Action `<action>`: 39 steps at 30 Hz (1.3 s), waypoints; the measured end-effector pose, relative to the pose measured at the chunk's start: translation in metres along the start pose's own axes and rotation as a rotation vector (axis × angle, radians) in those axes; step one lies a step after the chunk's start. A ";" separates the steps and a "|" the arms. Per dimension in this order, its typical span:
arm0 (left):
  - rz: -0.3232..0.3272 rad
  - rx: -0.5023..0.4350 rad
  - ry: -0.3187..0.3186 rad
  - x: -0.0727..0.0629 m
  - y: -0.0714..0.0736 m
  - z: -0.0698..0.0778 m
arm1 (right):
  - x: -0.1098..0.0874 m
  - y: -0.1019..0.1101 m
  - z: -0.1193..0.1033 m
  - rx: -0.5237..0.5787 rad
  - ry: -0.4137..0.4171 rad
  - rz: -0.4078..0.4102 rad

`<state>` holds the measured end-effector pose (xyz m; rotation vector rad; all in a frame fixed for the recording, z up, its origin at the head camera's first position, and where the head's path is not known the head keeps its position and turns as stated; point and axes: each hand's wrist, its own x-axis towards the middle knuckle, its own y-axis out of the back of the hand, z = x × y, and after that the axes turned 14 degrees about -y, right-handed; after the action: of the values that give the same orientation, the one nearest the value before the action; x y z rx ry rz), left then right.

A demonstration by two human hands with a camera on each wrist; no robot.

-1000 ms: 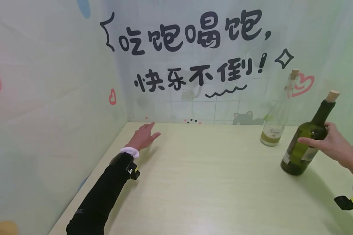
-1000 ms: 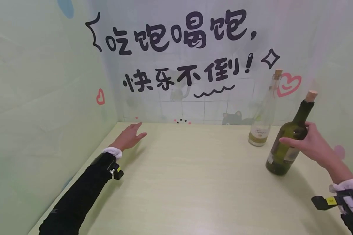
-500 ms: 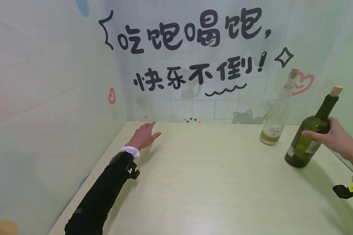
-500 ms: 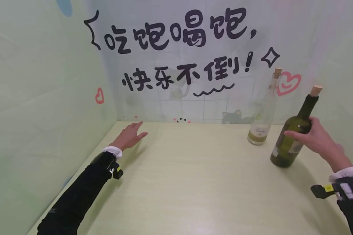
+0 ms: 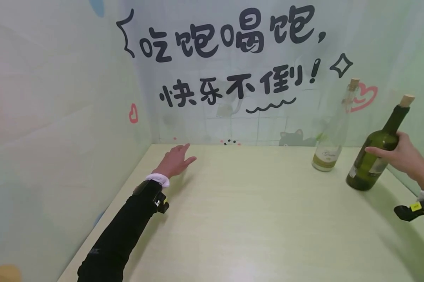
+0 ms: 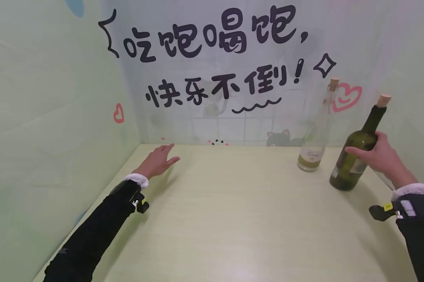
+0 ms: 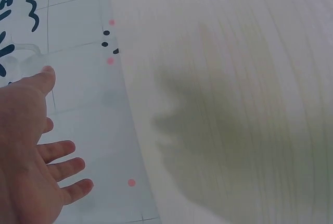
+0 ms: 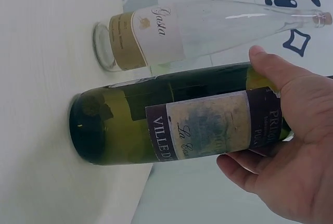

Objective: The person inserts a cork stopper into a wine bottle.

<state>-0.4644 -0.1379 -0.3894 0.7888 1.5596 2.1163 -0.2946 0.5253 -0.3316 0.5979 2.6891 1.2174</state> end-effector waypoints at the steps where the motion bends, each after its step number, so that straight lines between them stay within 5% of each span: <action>1: 0.003 0.000 -0.002 0.000 0.000 0.000 | 0.002 0.001 0.000 -0.007 -0.003 0.006; 13: 0.006 0.028 -0.034 0.004 0.003 0.000 | 0.020 -0.005 0.006 -0.062 -0.087 0.054; 26: 0.000 0.027 -0.064 0.012 -0.005 0.009 | 0.020 -0.001 0.005 -0.102 -0.090 0.061; 39: -0.010 0.024 -0.097 0.016 -0.006 0.019 | -0.003 -0.011 0.010 -0.039 0.020 0.111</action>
<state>-0.4642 -0.1121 -0.3877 0.8760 1.5378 2.0242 -0.2927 0.5248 -0.3465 0.7425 2.6741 1.3065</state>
